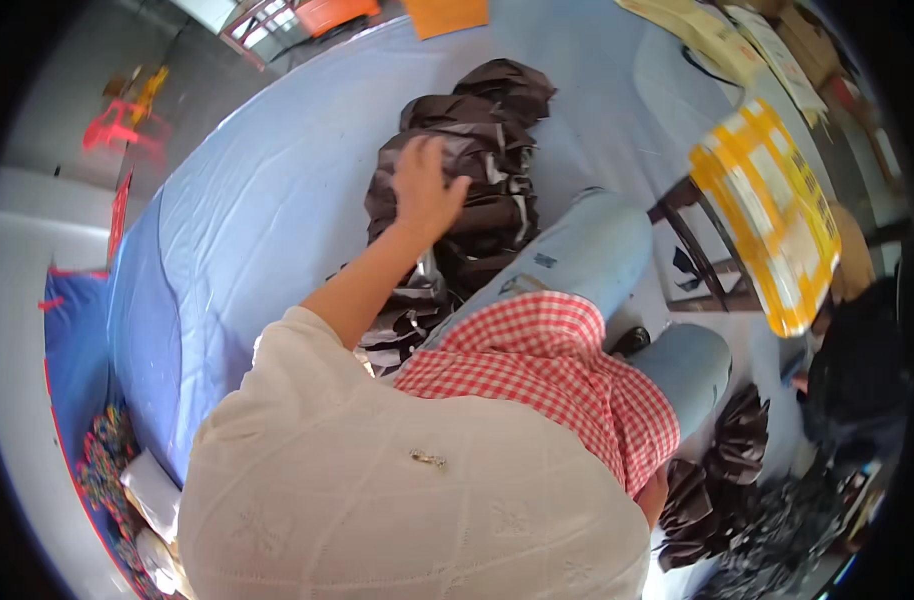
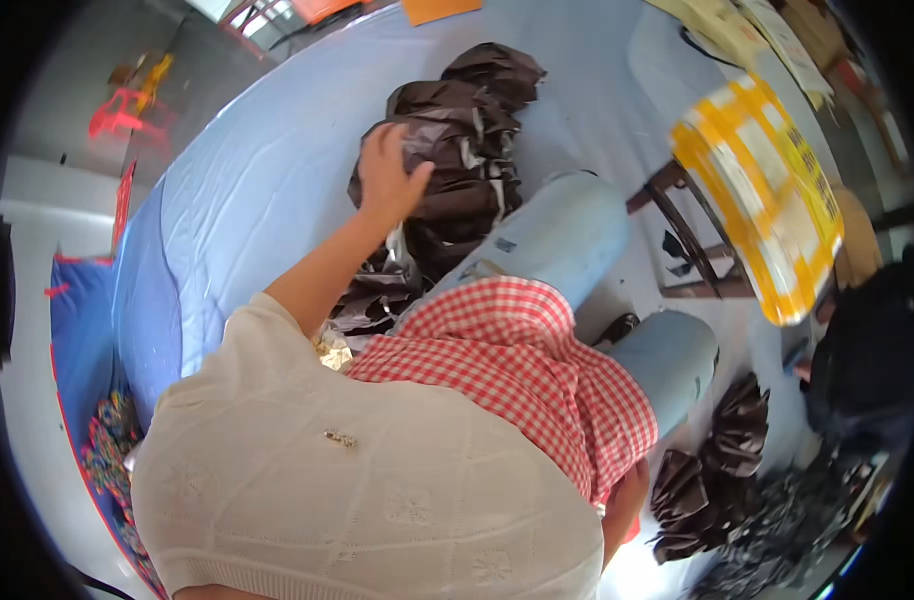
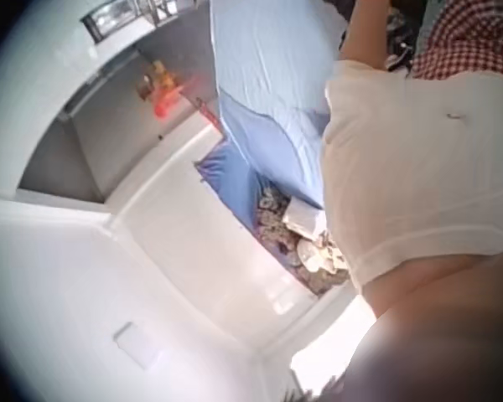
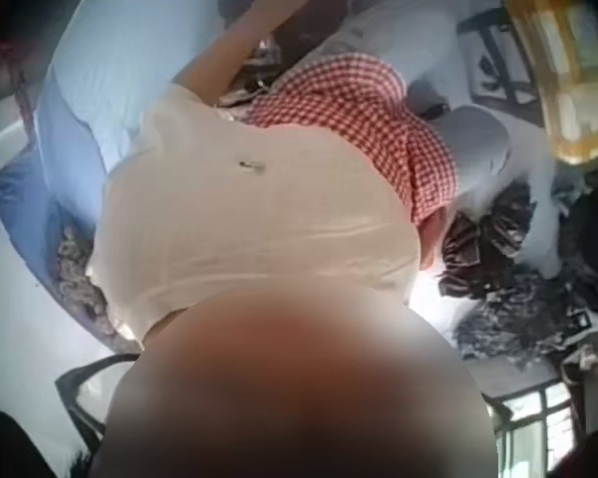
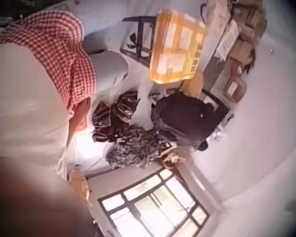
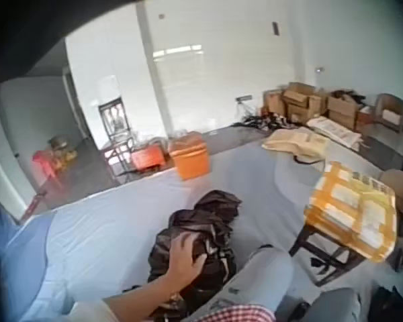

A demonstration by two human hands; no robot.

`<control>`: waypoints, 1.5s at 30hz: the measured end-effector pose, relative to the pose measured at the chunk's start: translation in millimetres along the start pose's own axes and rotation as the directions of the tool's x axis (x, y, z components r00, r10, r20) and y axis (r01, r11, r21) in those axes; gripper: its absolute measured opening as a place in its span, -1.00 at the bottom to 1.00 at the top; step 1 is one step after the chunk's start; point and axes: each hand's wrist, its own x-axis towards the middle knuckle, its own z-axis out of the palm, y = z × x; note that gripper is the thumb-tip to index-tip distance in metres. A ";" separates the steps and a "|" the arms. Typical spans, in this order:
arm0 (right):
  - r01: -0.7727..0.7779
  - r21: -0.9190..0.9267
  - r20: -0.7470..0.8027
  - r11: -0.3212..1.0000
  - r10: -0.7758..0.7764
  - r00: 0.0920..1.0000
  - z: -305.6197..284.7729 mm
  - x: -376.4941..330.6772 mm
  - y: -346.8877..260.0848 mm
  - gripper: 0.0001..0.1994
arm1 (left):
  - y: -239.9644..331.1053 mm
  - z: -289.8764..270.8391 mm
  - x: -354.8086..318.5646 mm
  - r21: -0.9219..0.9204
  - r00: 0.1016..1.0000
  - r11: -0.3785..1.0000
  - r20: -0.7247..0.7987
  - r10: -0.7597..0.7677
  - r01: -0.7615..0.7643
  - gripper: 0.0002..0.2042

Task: Using a glue gun to attach components of a silver umbrella frame and cover.

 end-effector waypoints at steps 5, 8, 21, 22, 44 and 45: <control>0.003 -0.012 0.012 1.000 -0.003 1.000 -30.7 15.0 -3.4 -0.74 | -100.6 8.6 -39.6 0.324 0.739 0.746 0.174 -0.651 0.581 -0.06; 0.039 -0.057 -0.002 0.998 -0.039 0.999 -0.4 6.5 -33.1 -0.77 | -93.3 26.3 -35.7 0.419 0.790 0.836 0.345 -0.507 0.354 0.03; 0.210 -0.310 -0.108 0.927 -0.254 0.961 -3.8 0.9 -99.2 -0.79 | -122.8 50.3 29.5 -0.305 0.969 0.940 0.231 -0.086 0.156 -0.90; 0.239 -0.341 -0.095 0.909 -0.286 0.953 3.1 2.3 -119.5 -0.79 | -104.9 32.1 49.3 -0.375 0.972 0.915 0.226 -0.064 0.147 -0.88; 0.901 -0.434 0.433 -0.012 -0.879 0.197 245.4 -2.2 -220.5 -0.82 | 298.0 -263.3 260.5 -0.725 0.783 0.357 -0.402 0.476 -0.589 -0.76; 0.874 -0.476 0.423 0.096 -0.846 0.323 244.6 -1.4 -217.1 -0.79 | 294.6 -268.5 281.4 -0.894 0.891 0.275 -0.234 0.389 -0.354 -0.76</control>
